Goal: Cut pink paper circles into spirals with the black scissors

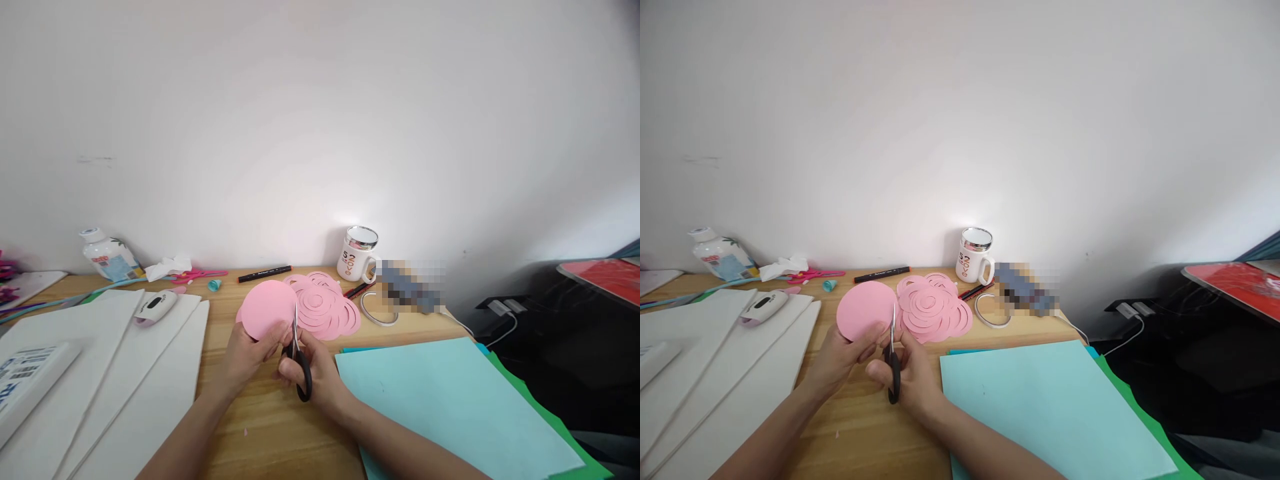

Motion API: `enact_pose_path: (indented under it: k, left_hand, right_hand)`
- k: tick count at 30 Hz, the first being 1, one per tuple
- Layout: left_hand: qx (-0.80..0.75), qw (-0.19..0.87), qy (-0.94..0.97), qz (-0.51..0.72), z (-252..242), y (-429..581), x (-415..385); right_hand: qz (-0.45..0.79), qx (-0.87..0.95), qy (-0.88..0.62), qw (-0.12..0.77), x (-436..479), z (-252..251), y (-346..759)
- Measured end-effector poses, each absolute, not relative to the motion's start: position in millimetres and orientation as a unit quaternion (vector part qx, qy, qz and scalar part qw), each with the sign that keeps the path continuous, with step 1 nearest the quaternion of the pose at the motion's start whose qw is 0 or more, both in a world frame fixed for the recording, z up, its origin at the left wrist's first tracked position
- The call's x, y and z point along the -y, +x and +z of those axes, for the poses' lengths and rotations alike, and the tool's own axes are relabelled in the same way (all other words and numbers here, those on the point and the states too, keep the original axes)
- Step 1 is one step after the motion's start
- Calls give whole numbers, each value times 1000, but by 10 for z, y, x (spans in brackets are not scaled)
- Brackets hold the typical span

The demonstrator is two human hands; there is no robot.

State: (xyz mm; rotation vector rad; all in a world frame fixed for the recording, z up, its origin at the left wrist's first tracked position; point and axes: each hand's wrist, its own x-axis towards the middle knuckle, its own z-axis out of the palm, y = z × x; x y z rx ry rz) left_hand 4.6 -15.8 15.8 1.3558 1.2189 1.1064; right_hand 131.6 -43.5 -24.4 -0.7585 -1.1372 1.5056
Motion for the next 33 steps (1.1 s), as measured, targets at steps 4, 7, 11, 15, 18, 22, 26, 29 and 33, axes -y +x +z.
enact_pose_path:
  k: [4, 7, 11, 15, 18, 22, 26, 29, 33]
  left_hand:
    - [-506, 482, 559, 446, 120, 21, 144]
    - [-499, 488, 562, 444, 95, 8, 136]
    - [-486, 501, 563, 443, 78, 7, 144]
    - [-487, 504, 561, 441, 95, 14, 151]
    - [-491, 499, 562, 439, 114, 16, 153]
    - [-487, 503, 564, 439, 103, 5, 149]
    - [-489, 504, 559, 442, 81, -7, 138]
    - [-486, 504, 561, 441, 65, -14, 126]
    - [-484, 501, 568, 438, 23, -30, 109]
  right_hand:
    - [621, 481, -298, 542, 412, -175, 1351]
    - [626, 481, -295, 538, 406, -171, 1355]
    - [624, 487, -286, 541, 409, -211, 1338]
    - [623, 489, -288, 538, 413, -225, 1333]
    - [627, 486, -289, 536, 413, -238, 1342]
    - [632, 487, -302, 523, 414, -275, 1356]
    - [626, 488, -312, 522, 420, -270, 1359]
    - [632, 476, -315, 524, 425, -242, 1352]
    - [629, 465, -327, 531, 428, -245, 1341]
